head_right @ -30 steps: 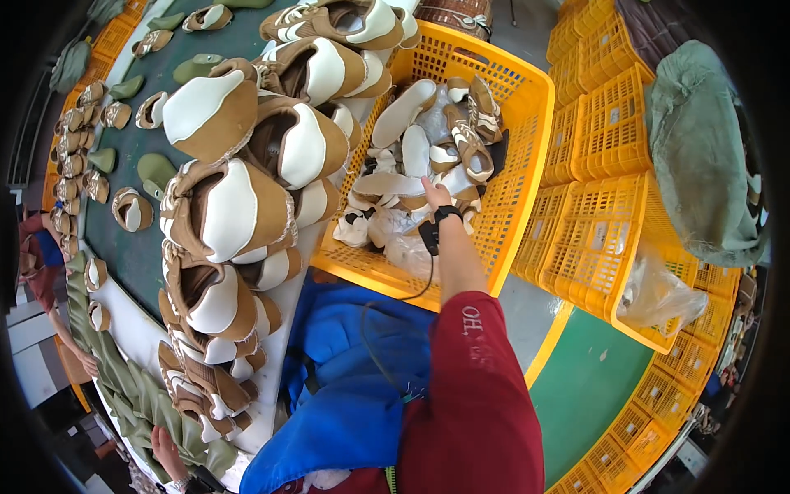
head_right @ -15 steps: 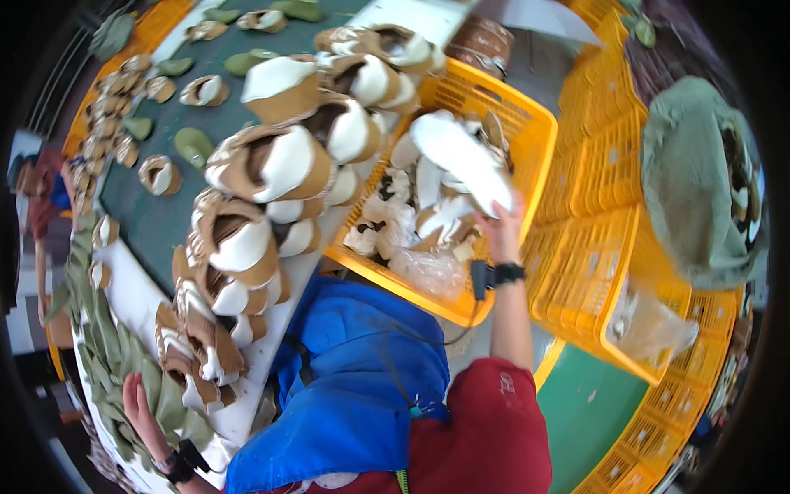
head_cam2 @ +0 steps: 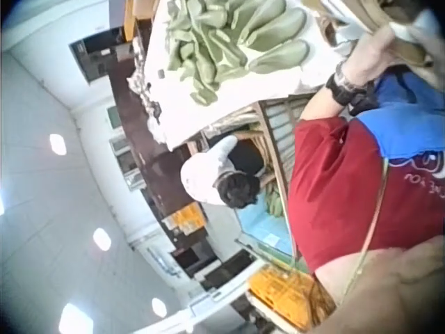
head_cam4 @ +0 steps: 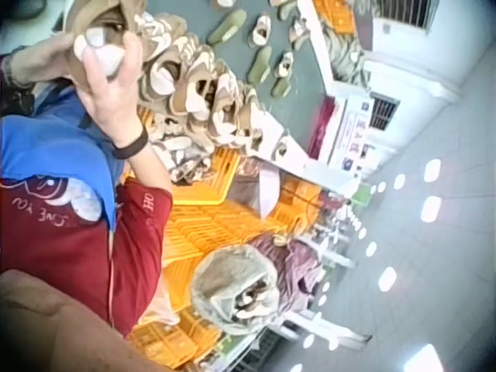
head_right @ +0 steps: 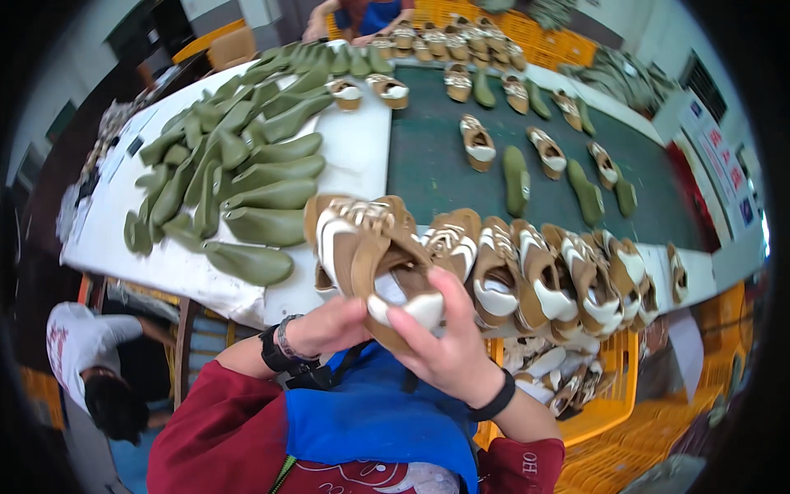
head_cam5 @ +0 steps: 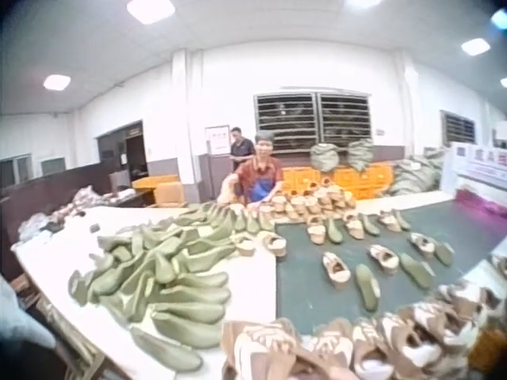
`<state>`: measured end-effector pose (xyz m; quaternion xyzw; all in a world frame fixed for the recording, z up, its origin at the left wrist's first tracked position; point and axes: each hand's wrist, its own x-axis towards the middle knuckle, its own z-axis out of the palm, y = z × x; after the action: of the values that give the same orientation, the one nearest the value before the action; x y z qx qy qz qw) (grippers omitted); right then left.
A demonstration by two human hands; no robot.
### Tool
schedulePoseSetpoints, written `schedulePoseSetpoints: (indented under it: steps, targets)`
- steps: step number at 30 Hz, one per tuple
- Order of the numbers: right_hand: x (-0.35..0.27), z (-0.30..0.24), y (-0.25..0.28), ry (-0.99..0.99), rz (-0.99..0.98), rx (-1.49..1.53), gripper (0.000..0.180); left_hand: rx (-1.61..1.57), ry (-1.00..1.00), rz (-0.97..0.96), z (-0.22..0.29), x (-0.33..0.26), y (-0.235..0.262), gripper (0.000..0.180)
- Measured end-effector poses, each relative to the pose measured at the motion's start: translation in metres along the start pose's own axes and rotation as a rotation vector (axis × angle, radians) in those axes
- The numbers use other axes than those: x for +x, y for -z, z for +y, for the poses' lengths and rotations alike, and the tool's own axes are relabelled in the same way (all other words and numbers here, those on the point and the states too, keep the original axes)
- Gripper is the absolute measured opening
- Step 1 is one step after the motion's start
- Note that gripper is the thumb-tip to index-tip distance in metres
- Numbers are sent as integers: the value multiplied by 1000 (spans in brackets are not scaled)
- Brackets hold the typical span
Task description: The recorder is shown sorting and inspecting shoes at a conveyor belt and workbench in a shoe manufacturing facility.
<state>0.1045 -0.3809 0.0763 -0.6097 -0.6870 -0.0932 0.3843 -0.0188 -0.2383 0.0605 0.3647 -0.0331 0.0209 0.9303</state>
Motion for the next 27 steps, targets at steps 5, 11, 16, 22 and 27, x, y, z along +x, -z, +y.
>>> schedulePoseSetpoints:
  steps: [5, 11, 16, 22, 27]
  targets:
    - [16, 7, -33, -5, -43, 169, 61, -137, -104, 170, 33, -28, 46, 74]
    - [-30, 17, -19, -432, -79, 138, 52, -108, -259, 160, 169, 28, 136, 69]
    - [-59, 19, -12, -662, 26, 177, 43, 241, -390, 1118, 249, 67, 259, 72]
    - [-76, 33, -1, -693, 59, 167, 36, 1871, 25, 794, 203, -63, 265, 25]
    - [-76, 44, -7, -646, 42, 221, 29, 2168, 655, 522, 164, -185, 233, 52]
